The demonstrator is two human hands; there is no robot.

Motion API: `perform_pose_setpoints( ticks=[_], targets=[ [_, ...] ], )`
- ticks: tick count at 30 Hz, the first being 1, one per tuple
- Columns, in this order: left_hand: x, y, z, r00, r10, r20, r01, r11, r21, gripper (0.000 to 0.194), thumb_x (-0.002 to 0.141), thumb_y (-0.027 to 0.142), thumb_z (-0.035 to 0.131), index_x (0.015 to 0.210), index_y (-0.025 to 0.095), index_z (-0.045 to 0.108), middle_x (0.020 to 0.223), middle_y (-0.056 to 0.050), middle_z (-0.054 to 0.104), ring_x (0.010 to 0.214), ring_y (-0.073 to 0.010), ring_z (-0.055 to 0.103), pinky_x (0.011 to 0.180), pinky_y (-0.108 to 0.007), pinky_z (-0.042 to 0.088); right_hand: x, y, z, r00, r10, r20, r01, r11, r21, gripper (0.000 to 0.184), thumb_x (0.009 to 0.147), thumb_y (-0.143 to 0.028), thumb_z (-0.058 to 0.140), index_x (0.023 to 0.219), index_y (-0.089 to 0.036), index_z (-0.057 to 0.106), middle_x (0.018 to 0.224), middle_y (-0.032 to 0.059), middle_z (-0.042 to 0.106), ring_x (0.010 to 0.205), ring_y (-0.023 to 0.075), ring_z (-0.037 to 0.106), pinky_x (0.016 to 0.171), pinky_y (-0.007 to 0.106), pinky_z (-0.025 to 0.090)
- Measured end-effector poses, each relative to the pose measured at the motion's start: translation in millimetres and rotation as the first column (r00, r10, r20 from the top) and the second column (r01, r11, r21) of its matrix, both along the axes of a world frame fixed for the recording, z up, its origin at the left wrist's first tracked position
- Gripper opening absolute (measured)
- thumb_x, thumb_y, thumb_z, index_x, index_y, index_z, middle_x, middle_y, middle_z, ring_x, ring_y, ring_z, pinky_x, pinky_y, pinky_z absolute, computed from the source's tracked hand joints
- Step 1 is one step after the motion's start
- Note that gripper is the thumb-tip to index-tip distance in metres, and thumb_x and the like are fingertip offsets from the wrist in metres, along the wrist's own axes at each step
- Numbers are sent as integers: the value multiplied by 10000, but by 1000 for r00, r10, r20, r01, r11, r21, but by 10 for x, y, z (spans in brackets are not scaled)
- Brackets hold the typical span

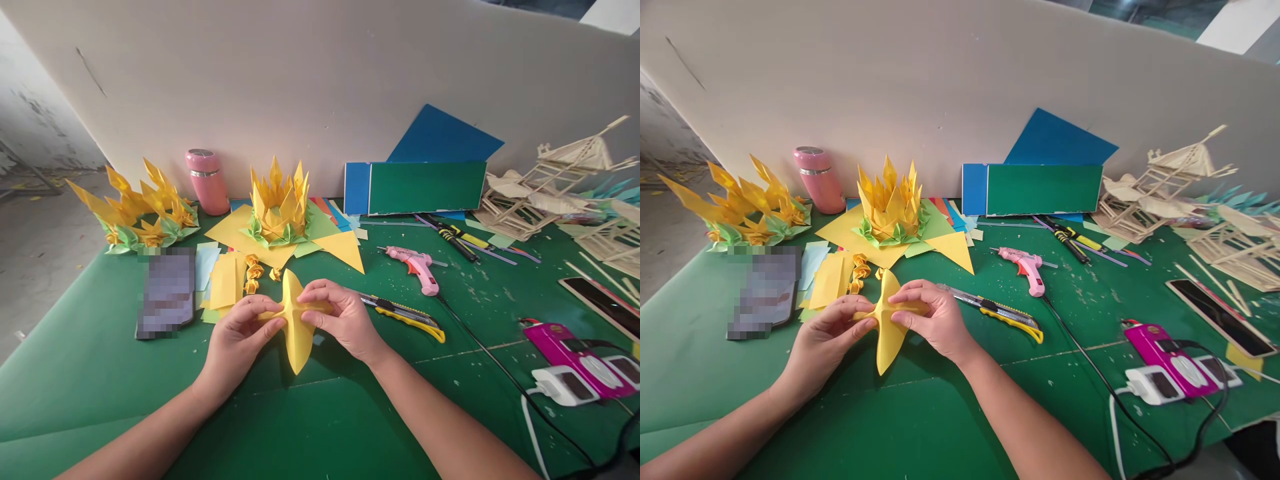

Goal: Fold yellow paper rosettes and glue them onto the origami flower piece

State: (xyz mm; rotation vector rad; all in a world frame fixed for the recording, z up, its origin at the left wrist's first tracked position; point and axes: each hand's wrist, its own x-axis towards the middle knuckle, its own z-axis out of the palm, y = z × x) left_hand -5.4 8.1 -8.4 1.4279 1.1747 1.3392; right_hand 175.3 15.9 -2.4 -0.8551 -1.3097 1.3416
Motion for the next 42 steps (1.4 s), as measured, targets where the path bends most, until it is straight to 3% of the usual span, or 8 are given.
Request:
perform_pose_setpoints(
  ticks=[4,9,13,17,25,34,39,42],
  targets=[
    [-12,-5,3,999,-13,-38,14,1000,25,107,648,320,758,690,233,712,750,-20,674,742,-178,639,682,-296,561,-27,-15,-23,995,-57,80,49,994,99,94,711,-257,751,804,-271,754,936,21,582,884,160,593,810,305,516],
    [-44,-13,-17,984,22,-179,-4,995,100,79,681,306,725,689,231,700,746,-16,698,828,-197,651,841,-348,532,-45,-23,-58,982,-116,147,81,971,227,54,736,-246,734,785,-259,753,870,18,617,821,146,607,771,289,527],
    [-24,-55,-5,983,-10,-186,22,998,65,63,706,273,690,721,214,672,703,2,679,660,-154,646,663,-279,574,-50,-31,-39,967,-170,188,106,945,308,53,746,-197,717,760,-241,743,822,12,641,781,135,620,735,264,537],
    [8,-89,17,989,-55,-140,64,996,63,44,718,240,683,737,207,660,714,10,676,647,-137,659,661,-254,591,-56,-34,-29,955,-196,221,109,929,353,71,752,-161,700,742,-227,724,790,15,668,784,147,634,707,260,540],
    [12,-82,22,996,-36,-80,37,999,9,122,691,306,725,698,195,676,682,-1,694,602,-144,662,588,-242,595,-88,-63,-24,952,-196,234,106,931,350,62,759,-158,685,731,-212,701,776,26,683,774,154,643,677,260,548],
    [11,-76,22,989,-76,-125,89,991,101,37,723,174,667,700,203,676,710,4,700,645,-125,668,646,-219,586,-102,-78,-26,972,-113,205,46,951,306,68,769,-169,669,736,-223,695,810,26,709,787,160,663,680,274,560],
    [16,-74,49,985,-93,-149,110,988,109,52,729,169,647,690,200,658,686,8,684,613,-120,655,627,-218,584,-82,-60,-18,933,-217,286,79,901,427,97,766,-163,684,728,-250,698,831,15,735,926,199,616,849,368,504],
    [7,-96,49,987,-73,-142,89,991,104,36,715,170,658,703,203,662,675,16,693,599,-117,662,625,-207,584,-71,-57,-14,897,-284,337,83,860,504,92,769,-169,687,724,-249,689,829,7,730,925,205,586,853,386,467]
  ],
)
